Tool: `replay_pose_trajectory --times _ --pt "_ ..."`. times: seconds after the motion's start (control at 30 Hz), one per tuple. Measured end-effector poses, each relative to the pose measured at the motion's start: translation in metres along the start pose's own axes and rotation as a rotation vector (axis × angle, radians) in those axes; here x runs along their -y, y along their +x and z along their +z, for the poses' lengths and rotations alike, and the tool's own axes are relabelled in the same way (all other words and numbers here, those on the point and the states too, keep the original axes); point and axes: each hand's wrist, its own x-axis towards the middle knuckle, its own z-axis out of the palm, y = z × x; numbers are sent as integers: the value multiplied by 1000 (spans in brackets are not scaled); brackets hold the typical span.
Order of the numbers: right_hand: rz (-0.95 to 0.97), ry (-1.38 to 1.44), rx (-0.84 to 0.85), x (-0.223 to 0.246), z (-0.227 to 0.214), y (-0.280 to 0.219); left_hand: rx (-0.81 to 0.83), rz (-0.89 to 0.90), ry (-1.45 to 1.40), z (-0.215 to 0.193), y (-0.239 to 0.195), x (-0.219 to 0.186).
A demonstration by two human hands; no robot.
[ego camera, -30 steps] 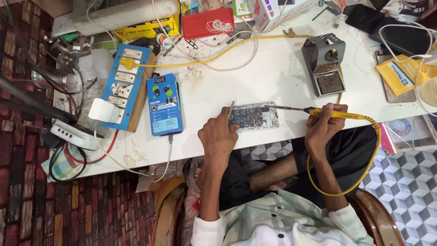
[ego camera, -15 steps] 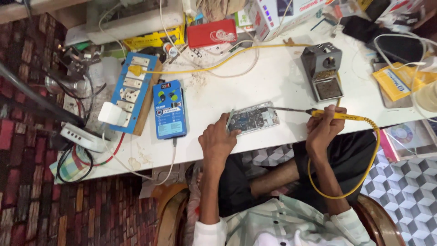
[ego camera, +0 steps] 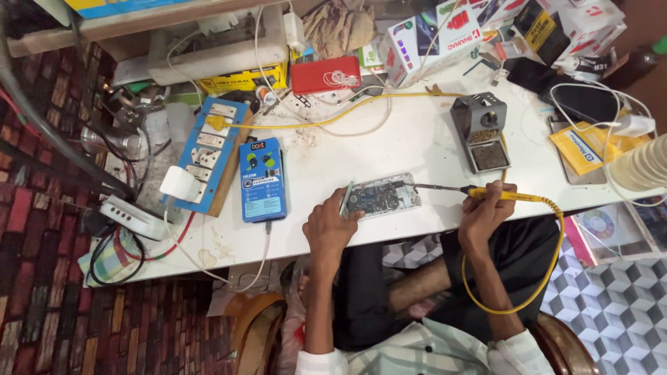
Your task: The person uses a soldering iron and a metal tool to work on a disassembled mobile phone circuit board. They repeatedly apply heat to specific points on the board while holding it steady, occasionally adjusting the board's position on the workbench.
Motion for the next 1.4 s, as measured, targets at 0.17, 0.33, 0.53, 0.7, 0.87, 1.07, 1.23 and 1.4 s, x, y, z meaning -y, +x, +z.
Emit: replay_pose_trajectory --times 0.17,0.33,0.53,0.7,0.87,1.07,1.23,1.4 --pt "-5 -6 27 4 2 -3 4 -58 -83 -3 -2 -1" --pt "-4 -41 22 2 2 0 -56 -228 -226 -7 -1 -5" --pt "43 -9 13 2 1 2 -43 -233 -127 -4 2 -6" --pt "58 -25 0 2 1 2 31 -244 -131 4 10 4" --pt "70 -28 0 4 2 3 17 -165 -730 10 18 19" --pt "68 -12 11 4 1 2 26 -143 -806 1 11 29" --pt "74 -20 -23 3 4 1 109 -28 -413 0 10 19" --pt "72 -31 -36 3 3 1 142 0 -168 -10 14 20"
